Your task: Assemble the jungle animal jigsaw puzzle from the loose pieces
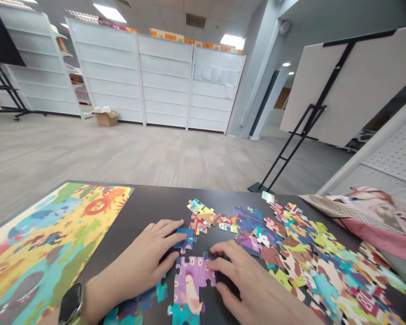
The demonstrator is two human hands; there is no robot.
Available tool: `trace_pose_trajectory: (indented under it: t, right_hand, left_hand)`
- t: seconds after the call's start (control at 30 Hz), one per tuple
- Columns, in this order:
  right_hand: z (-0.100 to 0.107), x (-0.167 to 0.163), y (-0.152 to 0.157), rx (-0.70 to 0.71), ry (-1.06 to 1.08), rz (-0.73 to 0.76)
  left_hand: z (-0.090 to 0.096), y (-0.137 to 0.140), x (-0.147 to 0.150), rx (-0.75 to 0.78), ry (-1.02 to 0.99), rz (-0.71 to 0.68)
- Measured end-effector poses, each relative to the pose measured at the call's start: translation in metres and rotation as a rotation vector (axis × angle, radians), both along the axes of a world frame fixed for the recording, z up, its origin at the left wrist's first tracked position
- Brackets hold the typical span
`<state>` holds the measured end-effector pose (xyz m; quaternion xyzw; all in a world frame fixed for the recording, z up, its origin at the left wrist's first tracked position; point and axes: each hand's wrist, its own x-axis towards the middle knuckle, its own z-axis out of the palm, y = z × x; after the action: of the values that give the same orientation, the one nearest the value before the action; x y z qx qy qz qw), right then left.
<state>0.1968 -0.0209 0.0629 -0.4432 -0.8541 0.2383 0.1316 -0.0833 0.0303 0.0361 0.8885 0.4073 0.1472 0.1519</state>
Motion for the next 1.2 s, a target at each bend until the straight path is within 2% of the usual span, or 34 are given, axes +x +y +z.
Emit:
trace_pose_trajectory:
  t: [0.4, 0.63, 0.87, 1.03, 1.2]
  right_hand:
    - [-0.003, -0.002, -0.001, 0.024, 0.012, -0.015]
    - [-0.004, -0.002, -0.001, 0.011, 0.024, -0.015]
    - [-0.005, -0.001, -0.001, 0.014, 0.03, -0.01]
    - [-0.001, -0.003, -0.002, 0.005, 0.025, -0.008]
    - [-0.004, -0.001, -0.001, 0.003, 0.033, -0.013]
  left_hand:
    - [-0.004, 0.007, 0.007, 0.004, -0.01, -0.044]
    - [0.002, 0.0, 0.015, -0.022, 0.075, -0.055]
    - [0.009, -0.003, 0.012, 0.056, 0.167, -0.096]
    - [0.019, -0.009, 0.014, 0.061, 0.14, -0.161]
    - [0.022, -0.012, 0.013, 0.044, 0.137, -0.207]
